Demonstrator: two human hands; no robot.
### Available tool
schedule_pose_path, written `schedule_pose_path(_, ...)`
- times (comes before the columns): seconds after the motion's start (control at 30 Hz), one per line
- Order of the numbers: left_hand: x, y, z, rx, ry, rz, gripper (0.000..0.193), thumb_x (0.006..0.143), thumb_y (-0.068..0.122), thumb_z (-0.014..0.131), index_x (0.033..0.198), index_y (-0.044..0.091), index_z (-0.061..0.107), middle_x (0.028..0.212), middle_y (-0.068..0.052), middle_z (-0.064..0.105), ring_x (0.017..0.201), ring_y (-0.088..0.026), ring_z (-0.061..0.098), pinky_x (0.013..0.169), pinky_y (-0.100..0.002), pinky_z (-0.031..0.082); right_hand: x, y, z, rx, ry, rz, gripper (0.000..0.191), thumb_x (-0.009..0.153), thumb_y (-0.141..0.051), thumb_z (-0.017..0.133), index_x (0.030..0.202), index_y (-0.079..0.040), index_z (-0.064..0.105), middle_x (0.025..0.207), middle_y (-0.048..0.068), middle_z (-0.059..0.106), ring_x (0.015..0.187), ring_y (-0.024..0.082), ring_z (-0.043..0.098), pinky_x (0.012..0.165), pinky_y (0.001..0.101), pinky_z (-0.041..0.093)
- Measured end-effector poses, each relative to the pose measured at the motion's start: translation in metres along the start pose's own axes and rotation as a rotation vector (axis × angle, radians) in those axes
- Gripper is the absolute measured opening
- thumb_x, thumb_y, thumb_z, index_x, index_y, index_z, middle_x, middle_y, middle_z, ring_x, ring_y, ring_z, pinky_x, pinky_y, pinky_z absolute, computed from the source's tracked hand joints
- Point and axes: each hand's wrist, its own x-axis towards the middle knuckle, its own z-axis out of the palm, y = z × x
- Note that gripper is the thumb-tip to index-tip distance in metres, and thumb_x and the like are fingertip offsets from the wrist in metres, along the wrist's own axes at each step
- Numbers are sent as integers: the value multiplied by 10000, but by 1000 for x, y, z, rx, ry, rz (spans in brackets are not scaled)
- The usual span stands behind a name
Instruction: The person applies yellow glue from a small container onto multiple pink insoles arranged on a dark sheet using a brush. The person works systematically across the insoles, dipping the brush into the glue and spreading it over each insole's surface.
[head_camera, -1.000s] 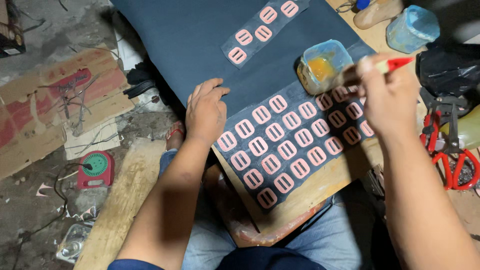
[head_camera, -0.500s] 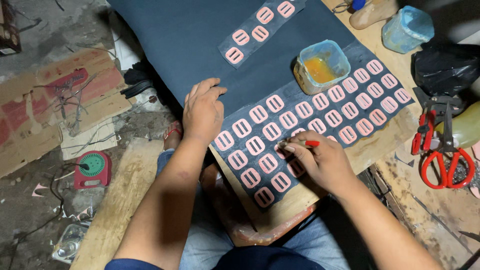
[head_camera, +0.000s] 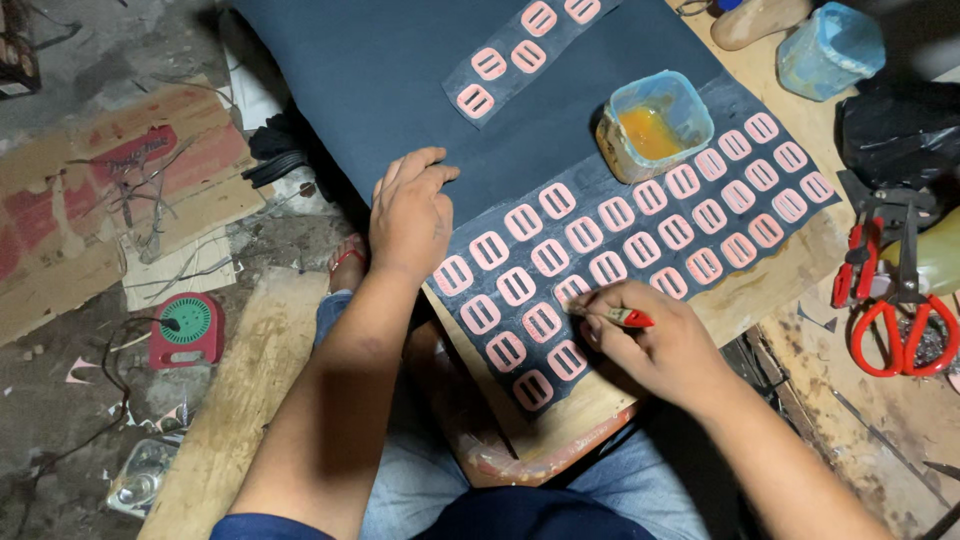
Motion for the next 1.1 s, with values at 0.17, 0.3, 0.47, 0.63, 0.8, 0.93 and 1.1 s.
schedule_pose_path(0.17, 0, 2, 0, 24, 17, 17, 324, 827, 29, 524, 1061, 41, 748, 1322, -110, 654, 1246, -306, 580, 1086, -444, 415, 18, 3, 4, -82, -56, -58, 162, 883, -114, 681, 1029, -56, 643, 1037, 104, 750, 975, 261, 748, 833, 331, 569)
schedule_pose_path(0.3, 1, 4, 0, 13, 18, 32, 324, 832, 18, 523, 1061, 43, 750, 1323, -113, 657, 1235, -314, 584, 1085, -442, 426, 52, 6, -3, -216, -137, 43, 199, 913, -206, 696, 1035, -61, 636, 941, 143, 726, 892, 337, 712, 765, 399, 552)
schedule_pose_path(0.47, 1, 4, 2, 22, 28, 16, 327, 827, 13, 520, 1048, 50, 759, 1315, -105, 665, 1233, -310, 590, 1094, -450, 423, 74, 12, -15, -382, -102, 145, 228, 908, -243, 705, 996, -54, 612, 869, 173, 699, 856, 390, 676, 738, 454, 527)
schedule_pose_path(0.63, 0, 4, 1, 21, 11, 12, 324, 840, 24, 514, 1054, 44, 757, 1317, -115, 663, 1230, -314, 587, 1091, -448, 418, 49, 6, 3, -197, -122, -150, 132, 900, -130, 661, 1008, -66, 621, 949, 133, 706, 896, 342, 695, 762, 413, 546)
schedule_pose_path(0.8, 2, 6, 0, 15, 10, 15, 326, 842, 22, 512, 1059, 34, 754, 1324, -118, 661, 1229, -315, 586, 1089, -447, 417, 18, -2, -3, -107, -191, -131, 120, 818, -64, 675, 916, -78, 606, 936, 85, 705, 901, 277, 706, 792, 360, 558)
schedule_pose_path(0.93, 0, 4, 0, 17, 13, 15, 320, 847, 17, 516, 1060, 33, 753, 1325, -116, 662, 1228, -313, 588, 1084, -445, 422, 15, 0, -24, 71, -145, 126, 116, 852, -85, 677, 966, -78, 658, 949, 51, 760, 880, 190, 745, 826, 323, 583)
schedule_pose_path(1.1, 3, 5, 1, 25, 33, 38, 321, 830, 12, 521, 1055, 36, 748, 1317, -115, 665, 1221, -317, 595, 1079, -447, 434, 75, 29, -85, -182, 393, -134, 138, 1024, -133, 727, 1081, -9, 702, 1203, 119, 707, 1141, 192, 675, 1027, 334, 532)
